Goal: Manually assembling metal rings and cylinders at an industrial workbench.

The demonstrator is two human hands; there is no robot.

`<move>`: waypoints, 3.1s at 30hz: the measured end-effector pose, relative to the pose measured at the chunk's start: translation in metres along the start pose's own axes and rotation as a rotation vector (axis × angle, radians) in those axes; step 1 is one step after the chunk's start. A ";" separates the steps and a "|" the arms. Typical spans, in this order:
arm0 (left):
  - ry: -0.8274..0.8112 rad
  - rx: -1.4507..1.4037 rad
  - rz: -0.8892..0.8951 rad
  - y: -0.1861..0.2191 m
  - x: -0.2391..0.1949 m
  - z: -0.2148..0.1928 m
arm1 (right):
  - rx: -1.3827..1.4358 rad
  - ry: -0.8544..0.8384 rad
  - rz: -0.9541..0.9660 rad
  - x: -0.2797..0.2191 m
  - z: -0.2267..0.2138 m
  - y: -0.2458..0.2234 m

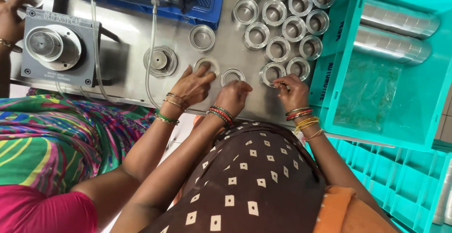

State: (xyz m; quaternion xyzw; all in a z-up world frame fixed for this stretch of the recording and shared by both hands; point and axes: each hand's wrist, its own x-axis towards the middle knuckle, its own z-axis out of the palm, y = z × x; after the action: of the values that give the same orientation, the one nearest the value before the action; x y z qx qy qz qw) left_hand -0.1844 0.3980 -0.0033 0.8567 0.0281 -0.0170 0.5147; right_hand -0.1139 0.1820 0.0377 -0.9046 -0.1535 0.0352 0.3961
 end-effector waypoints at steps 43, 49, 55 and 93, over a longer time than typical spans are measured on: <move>-0.175 0.615 0.409 0.009 0.055 0.062 | -0.180 0.238 -0.079 0.019 0.001 0.015; -0.153 0.534 0.384 0.014 0.054 0.054 | -0.275 0.171 -0.196 0.028 -0.006 0.022; -0.012 0.157 -0.041 0.031 0.063 0.005 | 0.195 0.216 0.292 0.014 0.008 0.045; 0.039 0.190 0.373 0.041 0.036 -0.017 | -0.072 0.119 0.102 0.003 -0.009 -0.003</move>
State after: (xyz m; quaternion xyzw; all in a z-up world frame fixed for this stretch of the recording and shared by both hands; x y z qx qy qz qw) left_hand -0.1453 0.3950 0.0391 0.8919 -0.1228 0.0927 0.4252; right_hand -0.1104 0.1781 0.0464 -0.9253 -0.0847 -0.0041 0.3695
